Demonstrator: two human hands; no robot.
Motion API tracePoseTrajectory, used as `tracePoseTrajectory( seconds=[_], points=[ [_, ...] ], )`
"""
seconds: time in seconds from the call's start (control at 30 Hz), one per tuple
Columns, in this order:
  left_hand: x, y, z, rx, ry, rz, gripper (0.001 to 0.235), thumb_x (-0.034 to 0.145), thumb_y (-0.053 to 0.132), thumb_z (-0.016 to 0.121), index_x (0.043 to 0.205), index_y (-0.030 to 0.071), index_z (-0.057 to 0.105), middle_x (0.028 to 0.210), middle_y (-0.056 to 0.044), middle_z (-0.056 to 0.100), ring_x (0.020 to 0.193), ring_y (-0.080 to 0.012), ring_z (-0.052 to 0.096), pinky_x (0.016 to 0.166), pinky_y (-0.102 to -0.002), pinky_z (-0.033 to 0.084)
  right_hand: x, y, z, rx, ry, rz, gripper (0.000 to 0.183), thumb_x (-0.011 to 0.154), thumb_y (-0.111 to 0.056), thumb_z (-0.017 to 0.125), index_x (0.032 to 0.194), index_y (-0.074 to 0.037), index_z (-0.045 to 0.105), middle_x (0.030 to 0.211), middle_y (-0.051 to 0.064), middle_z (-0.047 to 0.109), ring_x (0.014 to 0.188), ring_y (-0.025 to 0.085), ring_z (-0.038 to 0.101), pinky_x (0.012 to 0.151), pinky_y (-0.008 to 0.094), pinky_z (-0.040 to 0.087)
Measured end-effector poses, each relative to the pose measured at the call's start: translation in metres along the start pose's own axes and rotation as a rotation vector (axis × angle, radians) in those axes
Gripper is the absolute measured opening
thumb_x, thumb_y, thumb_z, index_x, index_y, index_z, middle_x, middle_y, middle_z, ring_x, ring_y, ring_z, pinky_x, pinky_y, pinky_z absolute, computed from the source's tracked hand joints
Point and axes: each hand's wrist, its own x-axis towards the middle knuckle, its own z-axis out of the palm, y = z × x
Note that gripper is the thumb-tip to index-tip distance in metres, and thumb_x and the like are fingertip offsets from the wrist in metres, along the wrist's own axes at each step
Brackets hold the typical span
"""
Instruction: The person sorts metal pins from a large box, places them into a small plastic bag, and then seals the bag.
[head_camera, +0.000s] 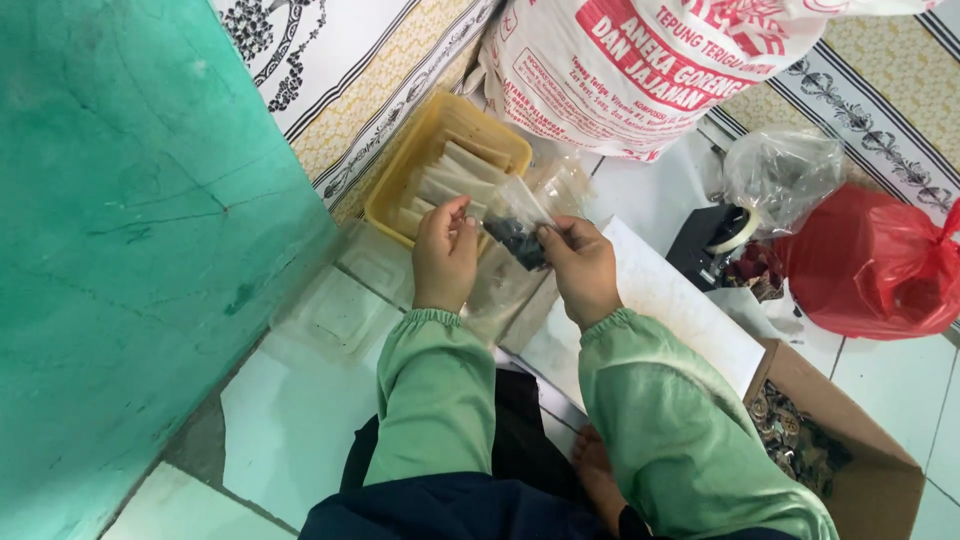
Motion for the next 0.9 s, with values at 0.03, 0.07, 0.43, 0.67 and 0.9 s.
tracePoseTrajectory(
  seconds=[0.03, 0.07, 0.43, 0.67, 0.9],
  points=[
    [0.005, 0.0, 0.002, 0.0, 0.006, -0.002, 0.031, 0.1, 0.02, 0.061, 0.129, 0.009, 0.064, 0.118, -0.017, 0.063, 0.113, -0.0359, 0.066, 0.096, -0.045, 0.055, 0.012, 0.002, 0.007, -0.002, -0.006, -0.001, 0.012, 0.093, -0.006, 0.075, 0.104, 0.0, 0.074, 0.08, 0.008, 0.07, 0.069, 0.012, 0.063, 0.059, 0.022, 0.055],
    [0.009, 0.0, 0.003, 0.049, -0.01, -0.02, 0.035, 0.102, 0.017, 0.057, 0.135, 0.008, 0.061, 0.124, -0.019, 0.061, 0.119, -0.0386, 0.063, 0.1, -0.048, 0.053, 0.023, 0.004, 0.014, -0.004, -0.015, -0.004, 0.014, 0.093, -0.008, 0.075, 0.106, 0.0, 0.074, 0.082, 0.009, 0.07, 0.071, 0.013, 0.063, 0.06, 0.024, 0.056],
    [0.071, -0.039, 0.04, 0.51, 0.016, 0.089, 0.047, 0.096, 0.005, 0.056, 0.143, 0.005, 0.054, 0.143, -0.023, 0.051, 0.135, -0.0423, 0.052, 0.107, -0.052, 0.048, 0.144, 0.04, 0.062, -0.483, -0.074, -0.267, 0.016, 0.093, -0.017, 0.072, 0.108, -0.015, 0.076, 0.089, 0.006, 0.075, 0.088, 0.018, 0.072, 0.079, 0.032, 0.058],
    [0.081, -0.049, 0.057, 0.741, -0.266, 0.023, 0.056, 0.096, 0.019, 0.047, 0.151, 0.013, 0.047, 0.162, -0.016, 0.036, 0.15, -0.0409, 0.03, 0.113, -0.055, 0.033, 0.167, 0.049, 0.071, -0.979, -0.017, -0.488, 0.024, 0.089, -0.026, 0.077, 0.11, -0.021, 0.065, 0.091, 0.003, 0.074, 0.099, 0.027, 0.068, 0.09, 0.045, 0.052],
    [0.086, -0.045, 0.06, 0.807, -0.483, -0.09, 0.061, 0.103, 0.031, 0.037, 0.162, 0.017, 0.03, 0.173, -0.012, 0.015, 0.158, -0.0403, 0.006, 0.122, -0.058, 0.012, 0.144, 0.057, 0.062, -1.125, 0.152, -0.865, 0.018, 0.088, -0.032, 0.073, 0.106, -0.03, 0.069, 0.108, -0.001, 0.053, 0.108, 0.028, 0.049, 0.09, 0.044, 0.038]
  ],
)
